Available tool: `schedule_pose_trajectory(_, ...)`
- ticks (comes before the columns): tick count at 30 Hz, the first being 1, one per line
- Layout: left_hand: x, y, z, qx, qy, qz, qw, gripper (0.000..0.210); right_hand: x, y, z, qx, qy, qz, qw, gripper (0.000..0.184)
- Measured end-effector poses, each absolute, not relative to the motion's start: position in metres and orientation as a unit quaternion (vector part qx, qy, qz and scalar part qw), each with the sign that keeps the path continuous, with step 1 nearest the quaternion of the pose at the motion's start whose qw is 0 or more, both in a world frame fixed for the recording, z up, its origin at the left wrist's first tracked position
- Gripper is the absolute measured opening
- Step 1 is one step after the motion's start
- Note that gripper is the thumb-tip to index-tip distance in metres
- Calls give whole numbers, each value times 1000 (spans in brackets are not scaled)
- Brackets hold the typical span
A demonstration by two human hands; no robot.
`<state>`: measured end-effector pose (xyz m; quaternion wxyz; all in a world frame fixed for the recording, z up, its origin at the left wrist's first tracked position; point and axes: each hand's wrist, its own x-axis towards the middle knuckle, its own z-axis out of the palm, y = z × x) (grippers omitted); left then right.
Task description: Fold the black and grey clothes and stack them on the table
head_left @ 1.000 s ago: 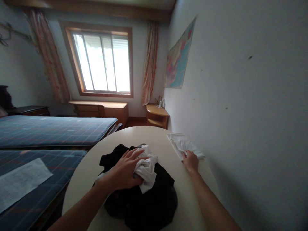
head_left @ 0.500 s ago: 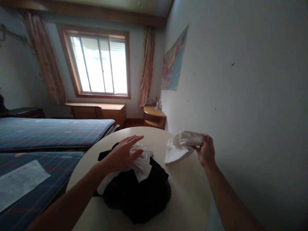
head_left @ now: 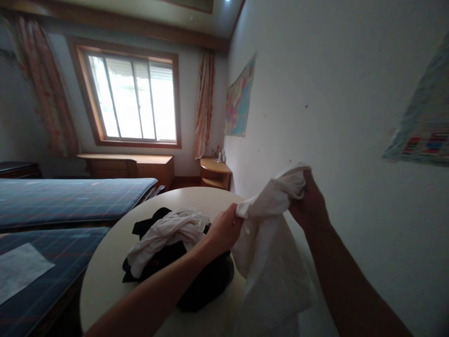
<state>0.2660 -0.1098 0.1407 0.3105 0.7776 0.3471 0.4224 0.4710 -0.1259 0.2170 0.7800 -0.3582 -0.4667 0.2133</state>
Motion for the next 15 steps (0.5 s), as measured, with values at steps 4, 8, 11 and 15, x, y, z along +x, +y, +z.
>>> schedule_pose_trajectory(4, 262, -109, 156, 591, 337, 508, 529, 32, 484, -110, 184, -451, -452, 214, 739, 72)
schedule_pose_trajectory(8, 255, -110, 168, 456, 312, 521, 650, 39, 461, -128, 129, -568, -504, 75, 646, 83)
schedule_pose_trajectory(11, 253, -113, 167, 437, 301, 549, 646, 35, 429, -168, 85, -617, -581, -14, 532, 56)
schedule_pose_trajectory(15, 250, -116, 158, 437, 284, 571, 634, 32, 406, -211, 31, -680, -588, 65, 433, 46)
